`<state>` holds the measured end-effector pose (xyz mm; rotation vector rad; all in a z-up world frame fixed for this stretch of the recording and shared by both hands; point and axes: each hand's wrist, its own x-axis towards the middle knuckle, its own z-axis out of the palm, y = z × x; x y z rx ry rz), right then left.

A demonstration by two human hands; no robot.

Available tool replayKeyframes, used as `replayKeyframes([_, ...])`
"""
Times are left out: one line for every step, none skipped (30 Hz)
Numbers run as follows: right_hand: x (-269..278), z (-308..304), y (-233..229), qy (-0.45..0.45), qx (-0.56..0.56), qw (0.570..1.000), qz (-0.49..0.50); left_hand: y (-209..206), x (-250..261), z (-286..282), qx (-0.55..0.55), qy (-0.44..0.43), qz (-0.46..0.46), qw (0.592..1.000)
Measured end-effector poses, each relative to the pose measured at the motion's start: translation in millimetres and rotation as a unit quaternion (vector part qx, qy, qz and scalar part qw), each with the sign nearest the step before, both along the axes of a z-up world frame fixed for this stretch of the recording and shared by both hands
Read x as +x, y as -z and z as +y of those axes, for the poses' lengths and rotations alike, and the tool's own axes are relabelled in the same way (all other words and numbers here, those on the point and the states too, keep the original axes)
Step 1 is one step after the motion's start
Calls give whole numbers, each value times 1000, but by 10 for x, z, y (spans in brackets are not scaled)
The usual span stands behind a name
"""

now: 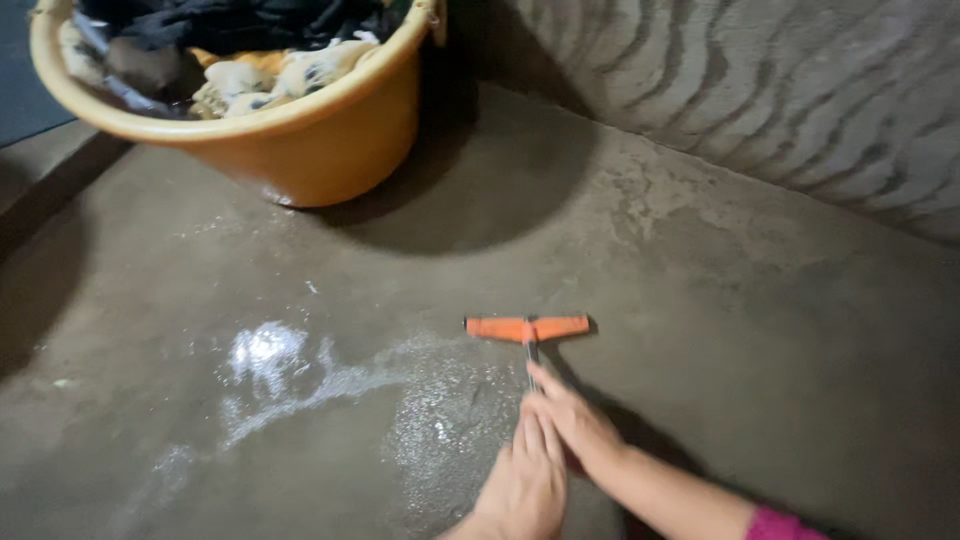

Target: The person uses a squeegee to push water across a concrete floor, moving the tool in repeated strokes to clear the surface.

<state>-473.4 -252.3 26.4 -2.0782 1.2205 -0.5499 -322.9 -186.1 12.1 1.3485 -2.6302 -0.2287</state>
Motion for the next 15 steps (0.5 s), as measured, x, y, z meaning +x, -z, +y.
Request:
replayKeyframes([-35, -186, 94, 52, 67, 995, -46, -173, -15, -208, -22, -8, 12, 1000])
replayKeyframes([-59, -402, 170, 103, 134, 981, -91, -349, -24, -438, 28, 6, -20, 999])
replayKeyframes([-66, -623, 219, 136, 238, 930, -245, -516, -50, -671, 76, 18, -53, 996])
replayKeyframes([-88, -790, 228, 162, 331, 844, -390, -663, -104, -851, 75, 22, -55, 995])
replayKeyframes([-156, -853, 198, 165, 330, 842, -393, -774, -157, -980, 116, 1, -43, 992])
replayKeyframes([-244, -875, 144, 110, 140, 964, -196, -843, -205, -1027, 158, -20, -32, 987])
replayKeyframes([-313, -880, 85, 46, -63, 997, 22, -870, -249, -998, 156, -16, -35, 987])
replayKeyframes([-337, -814, 56, 51, -64, 996, 21, -853, -286, -909, 118, -3, -41, 992])
replayKeyframes([-329, -677, 59, 194, 185, 944, -190, -790, -310, -801, 79, 10, -47, 996])
replayKeyframes([-317, -521, 77, 308, 410, 770, -380, -696, -339, -650, 76, 15, -49, 996])
replayKeyframes([-430, -237, 64, 193, 203, 931, -235, -589, -414, -432, 100, 24, -43, 994])
replayKeyframes([-541, -22, 40, 59, -23, 996, -62, -481, -492, -213, 124, 33, -36, 991])
replayKeyframes([-581, 100, 29, 66, -22, 996, -62, -383, -580, -44, 125, 39, -37, 991])
replayKeyframes([-636, 277, -2, 134, 116, 982, -62, -300, -679, 36, 130, 38, -22, 991])
replayKeyframes([-681, 362, -16, 200, 247, 946, -64, -241, -742, 40, 133, 36, -8, 990])
